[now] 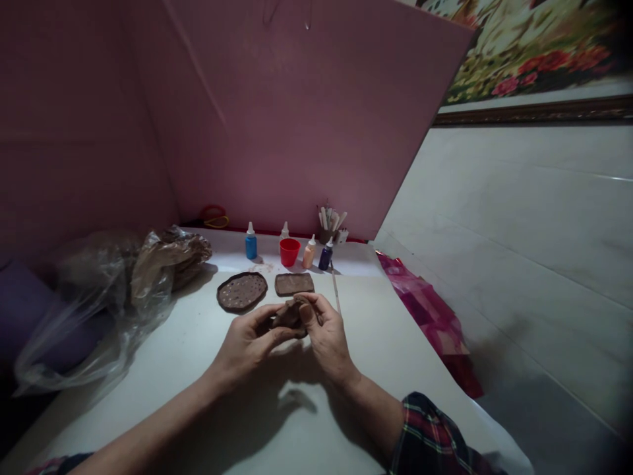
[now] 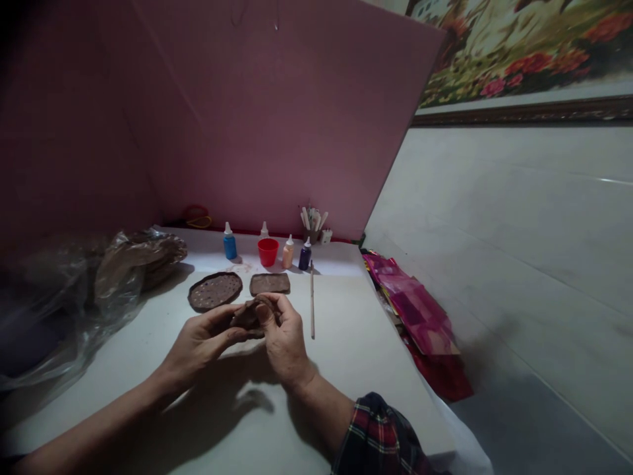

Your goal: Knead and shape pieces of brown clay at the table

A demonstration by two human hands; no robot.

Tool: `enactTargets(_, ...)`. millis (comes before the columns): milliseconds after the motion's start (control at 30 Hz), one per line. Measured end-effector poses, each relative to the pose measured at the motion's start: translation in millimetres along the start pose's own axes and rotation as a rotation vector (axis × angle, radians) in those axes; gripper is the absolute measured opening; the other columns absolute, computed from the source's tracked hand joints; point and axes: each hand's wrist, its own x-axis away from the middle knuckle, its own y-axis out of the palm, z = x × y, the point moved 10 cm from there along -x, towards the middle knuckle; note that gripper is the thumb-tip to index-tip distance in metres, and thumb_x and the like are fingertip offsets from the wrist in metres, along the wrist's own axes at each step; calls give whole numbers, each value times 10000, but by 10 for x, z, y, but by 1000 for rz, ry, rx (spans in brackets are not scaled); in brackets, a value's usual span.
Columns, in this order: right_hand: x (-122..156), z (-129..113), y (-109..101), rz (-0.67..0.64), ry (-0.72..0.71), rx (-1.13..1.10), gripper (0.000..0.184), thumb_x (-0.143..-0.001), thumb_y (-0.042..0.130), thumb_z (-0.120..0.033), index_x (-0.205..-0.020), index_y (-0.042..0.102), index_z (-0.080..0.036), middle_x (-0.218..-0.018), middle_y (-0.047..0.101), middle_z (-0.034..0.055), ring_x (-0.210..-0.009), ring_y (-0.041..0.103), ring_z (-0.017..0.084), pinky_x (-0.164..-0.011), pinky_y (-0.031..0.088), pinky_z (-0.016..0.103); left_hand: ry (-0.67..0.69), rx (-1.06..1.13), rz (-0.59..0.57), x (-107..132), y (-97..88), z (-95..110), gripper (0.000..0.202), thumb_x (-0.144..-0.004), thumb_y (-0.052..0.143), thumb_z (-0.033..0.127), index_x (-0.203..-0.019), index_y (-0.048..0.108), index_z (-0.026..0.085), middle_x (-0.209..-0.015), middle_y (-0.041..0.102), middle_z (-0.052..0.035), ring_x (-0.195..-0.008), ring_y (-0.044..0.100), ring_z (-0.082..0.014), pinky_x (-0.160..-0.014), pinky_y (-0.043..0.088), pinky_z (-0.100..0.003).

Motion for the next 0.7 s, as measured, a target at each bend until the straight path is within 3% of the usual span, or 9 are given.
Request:
enactTargets(133,-34,-27,-46,-13,-33,129,358,-900,501,-470,-1050,634,-173,-983,678,64,-923,627,178,-832,489,291,-112,137,-26,-33,28,-50,396,-821,593,442,-1057,670,134,-906,697,-75,-790,645,-192,-608,544,-278)
enactTargets(233,-19,-41,8,-78,-54,198,379,-910,480,-475,-1080,656,-185,-1052,659,73,-997,607,195,-895,457,315,-139,130,-13,-33,4,-69,444,-764,672,424,-1104,642,139,-869,669,-49,-600,575,-119,-510,491,-242)
enactTargets(333,-6,15,21,-98,-16,203,444,-887,501,-506,-1174,595,-180,-1046,638,80,-925,618,184,-819,482,301,-148,120,-61,-22,33,-90,423,-759,691,382,-1096,635,133,-796,648,-23,-559,531,-85,-524,461,-219)
enactTargets(467,-8,90,9,-82,57,141,474,-882,496,-517,-1197,501,-163,-947,622,66,-638,579,117,-568,465,248,-158,177,42,-18,-76,-135,334,-798,648,384,-1010,598,130,-809,632,-20,-670,582,-117,-585,477,-225)
enactTargets(600,30,43,126,-147,49,213,459,-783,683,-378,-1172,533,-184,-1040,633,65,-820,590,157,-697,472,268,-160,256,87,-9,-109,-167,308,-784,667,363,-977,544,156,-865,614,-10,-770,586,-133,-627,487,-224)
enactTargets(700,52,-12,127,-112,17,304,505,-735,722,-279,-1199,545,-188,-1102,624,69,-911,572,181,-754,461,286,-158,261,59,-3,-93,-167,326,-798,647,363,-1035,526,176,-921,617,-19,-813,589,-149,-646,500,-244)
